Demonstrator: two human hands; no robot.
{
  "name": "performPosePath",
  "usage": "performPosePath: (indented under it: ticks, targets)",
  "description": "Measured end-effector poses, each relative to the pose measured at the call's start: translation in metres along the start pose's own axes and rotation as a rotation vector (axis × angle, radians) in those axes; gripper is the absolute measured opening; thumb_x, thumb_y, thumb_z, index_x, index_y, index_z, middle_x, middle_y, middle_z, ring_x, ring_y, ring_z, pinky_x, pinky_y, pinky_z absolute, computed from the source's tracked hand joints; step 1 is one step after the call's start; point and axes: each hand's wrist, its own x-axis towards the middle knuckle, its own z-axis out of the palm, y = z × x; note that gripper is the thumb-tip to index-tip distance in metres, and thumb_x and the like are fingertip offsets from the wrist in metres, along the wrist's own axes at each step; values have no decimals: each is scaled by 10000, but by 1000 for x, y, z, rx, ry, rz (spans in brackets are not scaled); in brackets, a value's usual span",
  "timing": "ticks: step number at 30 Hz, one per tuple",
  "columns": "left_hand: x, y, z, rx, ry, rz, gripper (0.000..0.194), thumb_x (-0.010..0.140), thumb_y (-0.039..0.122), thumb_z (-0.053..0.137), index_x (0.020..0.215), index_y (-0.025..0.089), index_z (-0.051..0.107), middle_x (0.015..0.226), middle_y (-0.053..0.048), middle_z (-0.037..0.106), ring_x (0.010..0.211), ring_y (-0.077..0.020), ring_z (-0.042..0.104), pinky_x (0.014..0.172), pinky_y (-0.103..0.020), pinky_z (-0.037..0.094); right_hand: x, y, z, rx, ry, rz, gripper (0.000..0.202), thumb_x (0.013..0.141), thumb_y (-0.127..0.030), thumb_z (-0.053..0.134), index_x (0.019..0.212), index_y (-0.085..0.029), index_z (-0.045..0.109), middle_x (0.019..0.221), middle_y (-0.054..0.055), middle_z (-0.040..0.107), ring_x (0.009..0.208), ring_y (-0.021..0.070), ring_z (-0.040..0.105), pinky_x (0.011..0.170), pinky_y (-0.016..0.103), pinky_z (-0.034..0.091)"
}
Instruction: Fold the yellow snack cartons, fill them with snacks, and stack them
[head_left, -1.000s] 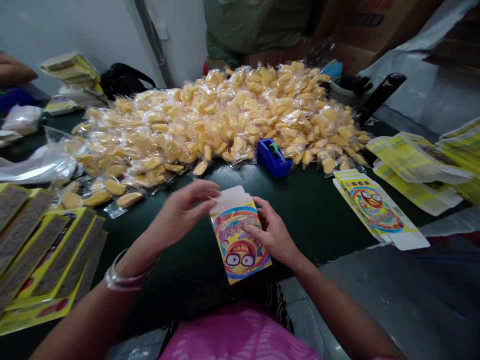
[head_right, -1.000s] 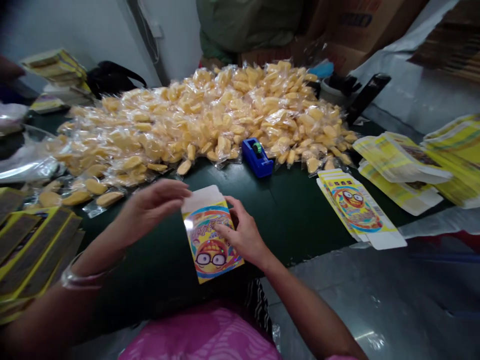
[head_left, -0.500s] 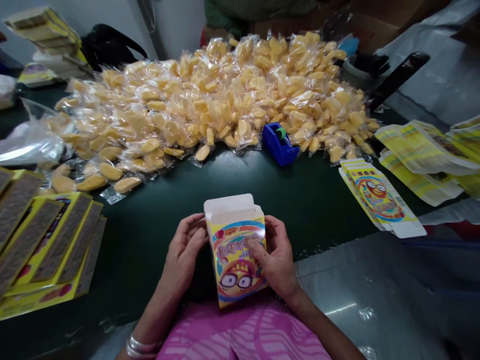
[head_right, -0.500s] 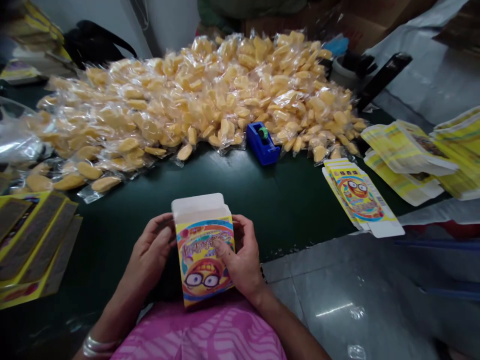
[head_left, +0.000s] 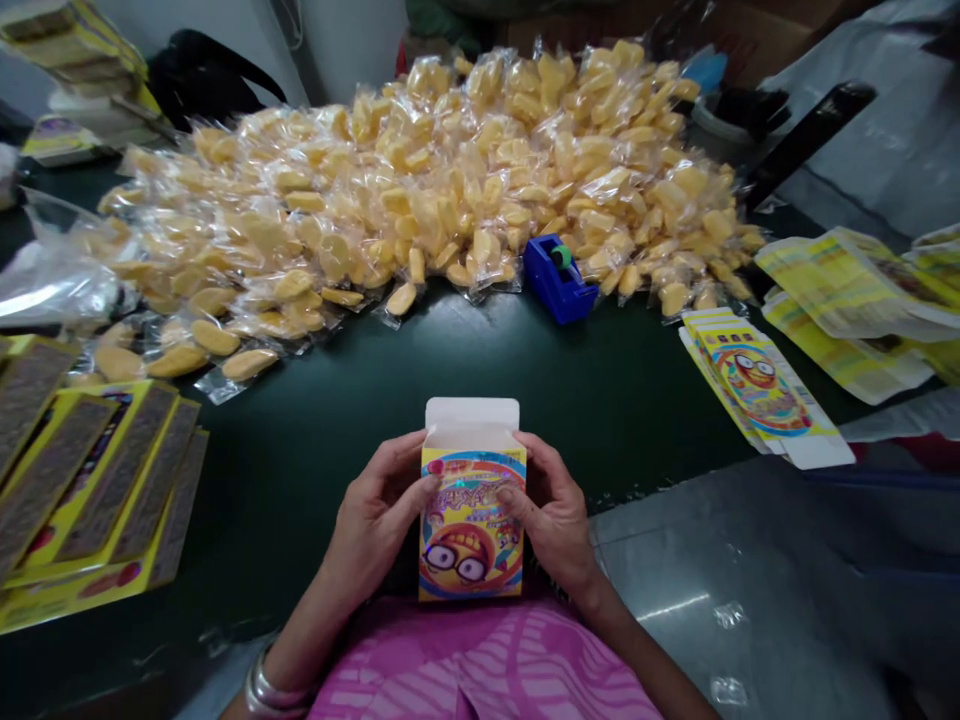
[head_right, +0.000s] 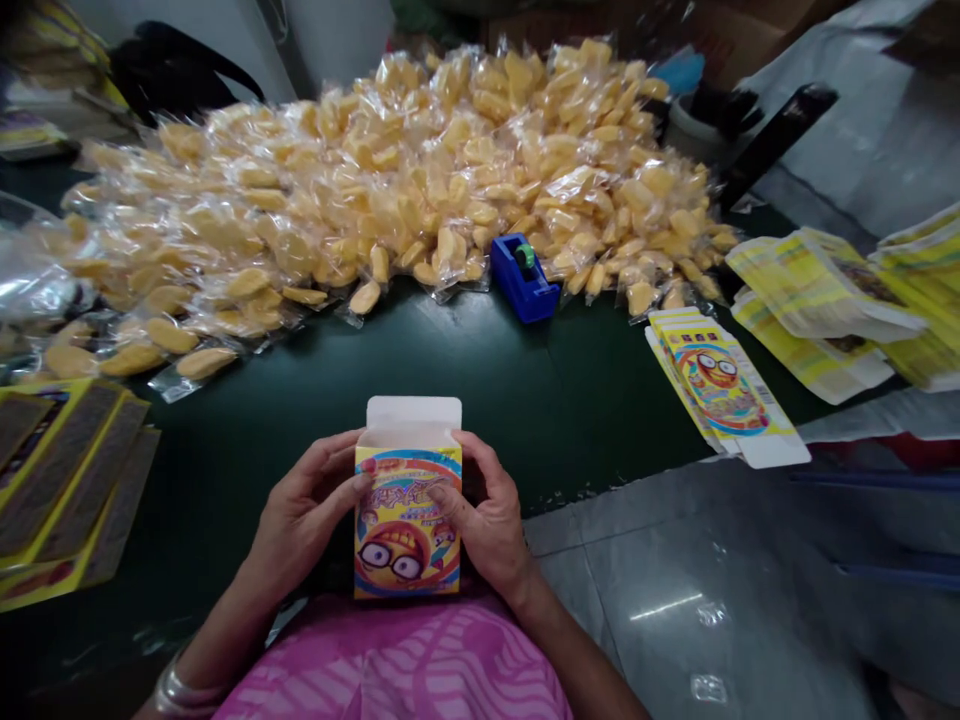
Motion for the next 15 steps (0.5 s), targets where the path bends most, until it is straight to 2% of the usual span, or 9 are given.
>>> performPosePath:
  ticks: [2,4,6,10,12,15]
  targets:
    - [-1,-5,1,99,83,33,373,800,447,729,1099,231,673,982,-60,778,862,-231,731,727,-296,593,-2,0,-5,-36,-45,37,383,827,-333,745,1188,-315,619,1105,14,682,956,180,680,825,283,565]
    - [-1,-9,0,171,99,42,315,789,458,730,1005,229,726,945,-53,781,809,-220,724,680,-275,580,-4,-2,-9,-85,-69,61,299,840,-360,725,1121,-291,647,1011,10,674,871,165,668,752,260,555]
    - [-1,-10,-2,168,55,21,286,775,473,734,918,227,760,992,-58,780,849,-231,720,702,-278,577,-4,-5,-12,-135,-61,55,218,858,-385,692,1039,-265,668,962,15,651,836,157,646,695,242,537]
    - [1,-13,-4,88,-18,-16,272,796,473,712,843,213,776,1141,-76,744,1037,-264,683,857,-309,549,0,-11,-12,-207,15,-4,156,860,-379,666,871,-225,691,1056,50,633,873,167,635,656,239,525]
    - [2,-17,-4,48,16,-27,255,804,454,716,865,210,758,1131,-75,737,1031,-248,678,852,-297,540,3,-11,-10,-201,48,-14,140,842,-360,682,831,-221,684,1019,54,643,872,174,638,681,257,533]
    - [5,-21,-4,-112,31,-81,331,788,411,751,1069,261,663,1032,-38,744,885,-208,704,760,-294,557,8,-10,-9,-129,87,16,188,786,-345,737,920,-245,652,918,27,641,838,173,635,699,275,548]
